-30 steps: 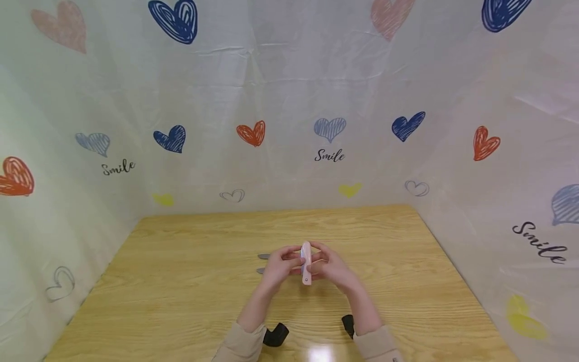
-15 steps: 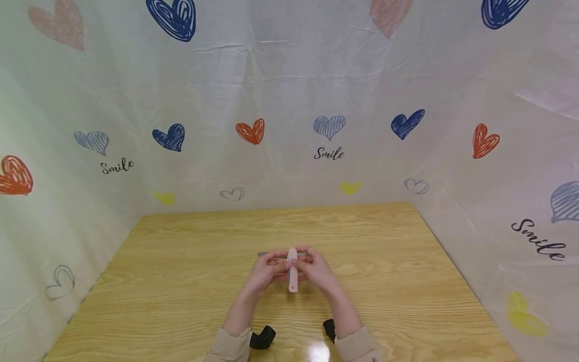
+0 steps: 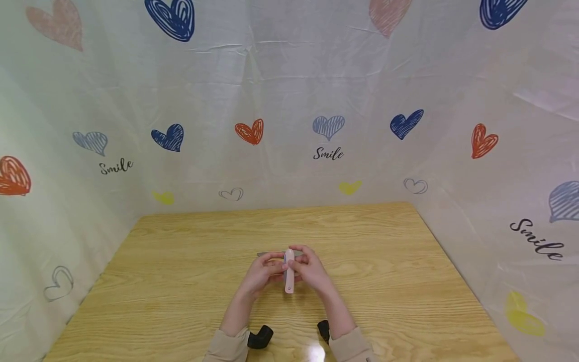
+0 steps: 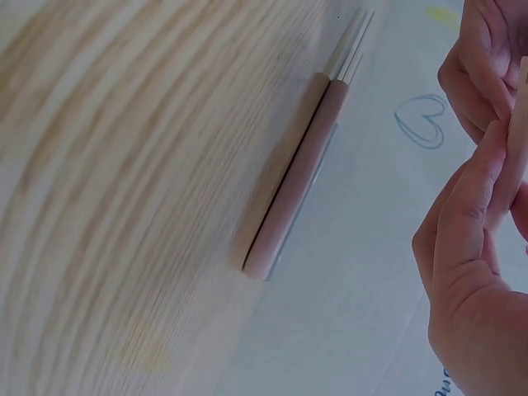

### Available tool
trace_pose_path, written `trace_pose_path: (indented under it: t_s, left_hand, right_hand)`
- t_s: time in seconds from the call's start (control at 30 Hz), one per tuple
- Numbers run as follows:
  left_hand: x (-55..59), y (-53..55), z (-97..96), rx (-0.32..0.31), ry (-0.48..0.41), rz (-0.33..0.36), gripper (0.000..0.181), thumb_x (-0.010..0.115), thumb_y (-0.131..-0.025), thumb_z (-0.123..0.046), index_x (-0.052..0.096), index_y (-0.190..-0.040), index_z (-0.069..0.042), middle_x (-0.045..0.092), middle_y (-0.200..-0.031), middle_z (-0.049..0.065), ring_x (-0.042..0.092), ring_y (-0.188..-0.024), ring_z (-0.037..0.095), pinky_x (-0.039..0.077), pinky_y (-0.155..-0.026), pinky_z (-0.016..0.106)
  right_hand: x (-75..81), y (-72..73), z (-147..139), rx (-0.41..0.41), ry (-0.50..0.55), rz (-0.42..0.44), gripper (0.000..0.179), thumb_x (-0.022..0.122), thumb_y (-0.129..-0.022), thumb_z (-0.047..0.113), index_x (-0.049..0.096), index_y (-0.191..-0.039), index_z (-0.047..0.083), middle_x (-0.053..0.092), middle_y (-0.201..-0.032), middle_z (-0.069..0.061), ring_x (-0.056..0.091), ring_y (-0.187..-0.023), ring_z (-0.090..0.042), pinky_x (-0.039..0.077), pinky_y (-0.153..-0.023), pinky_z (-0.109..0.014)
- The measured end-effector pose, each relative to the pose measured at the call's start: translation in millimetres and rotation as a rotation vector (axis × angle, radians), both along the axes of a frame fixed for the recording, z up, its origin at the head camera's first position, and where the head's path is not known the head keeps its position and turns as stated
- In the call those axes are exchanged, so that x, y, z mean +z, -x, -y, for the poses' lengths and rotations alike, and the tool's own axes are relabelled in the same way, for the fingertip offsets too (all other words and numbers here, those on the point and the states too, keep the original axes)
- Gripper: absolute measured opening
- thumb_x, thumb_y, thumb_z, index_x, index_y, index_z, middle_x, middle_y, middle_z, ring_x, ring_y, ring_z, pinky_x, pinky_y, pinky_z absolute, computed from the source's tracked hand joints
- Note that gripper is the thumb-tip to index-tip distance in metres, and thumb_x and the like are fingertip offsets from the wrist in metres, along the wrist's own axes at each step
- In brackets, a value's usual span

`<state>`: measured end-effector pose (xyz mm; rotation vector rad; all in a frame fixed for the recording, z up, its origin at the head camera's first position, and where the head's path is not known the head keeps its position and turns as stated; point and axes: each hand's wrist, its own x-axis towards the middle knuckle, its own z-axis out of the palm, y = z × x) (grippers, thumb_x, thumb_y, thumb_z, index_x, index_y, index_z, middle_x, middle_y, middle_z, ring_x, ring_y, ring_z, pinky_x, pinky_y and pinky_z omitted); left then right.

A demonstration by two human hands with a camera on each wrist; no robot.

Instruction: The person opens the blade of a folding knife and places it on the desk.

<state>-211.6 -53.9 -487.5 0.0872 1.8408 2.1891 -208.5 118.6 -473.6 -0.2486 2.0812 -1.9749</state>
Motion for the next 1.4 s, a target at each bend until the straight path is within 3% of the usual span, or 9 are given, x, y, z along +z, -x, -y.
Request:
trace_pose_path:
  t_s: [0.73, 1.03, 1.2, 1.4]
  left_hand:
    - [-1.3, -0.4, -0.6, 0.025, 0.054, -0.027, 0.036, 0.061, -0.092, 0.000, 0.055, -0.126, 0.010, 0.058, -0.083, 0.000, 0.057, -0.075, 0.011, 0.054, -0.075, 0.032]
    - [-0.7, -2.0, -4.0, 0.080, 0.071, -0.014, 0.035, 0.062, -0.091, 0.000, 0.055, -0.124, 0.009, 0.063, -0.094, 0.008, 0.059, -0.081, 0.014, 0.055, -0.079, 0.037]
    - [5.1, -3.9, -6.1, 0.098, 0.078, -0.031, 0.033, 0.061, -0.091, 0.004, 0.055, -0.122, 0.012, 0.064, -0.086, 0.005, 0.059, -0.076, 0.011, 0.055, -0.076, 0.036]
    - [1.8, -3.3, -6.0, 0.132, 0.087, -0.043, 0.031, 0.060, -0.089, 0.008, 0.054, -0.119, 0.015, 0.062, -0.080, 0.003, 0.057, -0.070, 0.010, 0.056, -0.071, 0.034]
  right_hand:
    - [-8.9, 4.6, -3, -0.053, -0.007, 0.013, 0.043, 0.055, -0.097, 0.005, 0.044, -0.137, -0.002, 0.057, -0.097, -0.012, 0.064, -0.078, -0.019, 0.058, -0.074, -0.046]
    - [-12.1, 4.8, -3, -0.091, -0.016, 0.006, 0.042, 0.056, -0.096, 0.002, 0.046, -0.136, -0.003, 0.059, -0.094, -0.012, 0.064, -0.073, -0.018, 0.059, -0.071, -0.046]
    - [-12.0, 5.0, -3, -0.094, -0.003, 0.015, 0.043, 0.057, -0.096, 0.002, 0.045, -0.136, -0.004, 0.060, -0.095, -0.012, 0.065, -0.074, -0.018, 0.059, -0.071, -0.045]
    - [-10.9, 2.6, -5, -0.111, 0.019, 0.041, 0.045, 0.058, -0.095, 0.002, 0.044, -0.137, -0.006, 0.061, -0.096, -0.013, 0.066, -0.076, -0.018, 0.059, -0.074, -0.047]
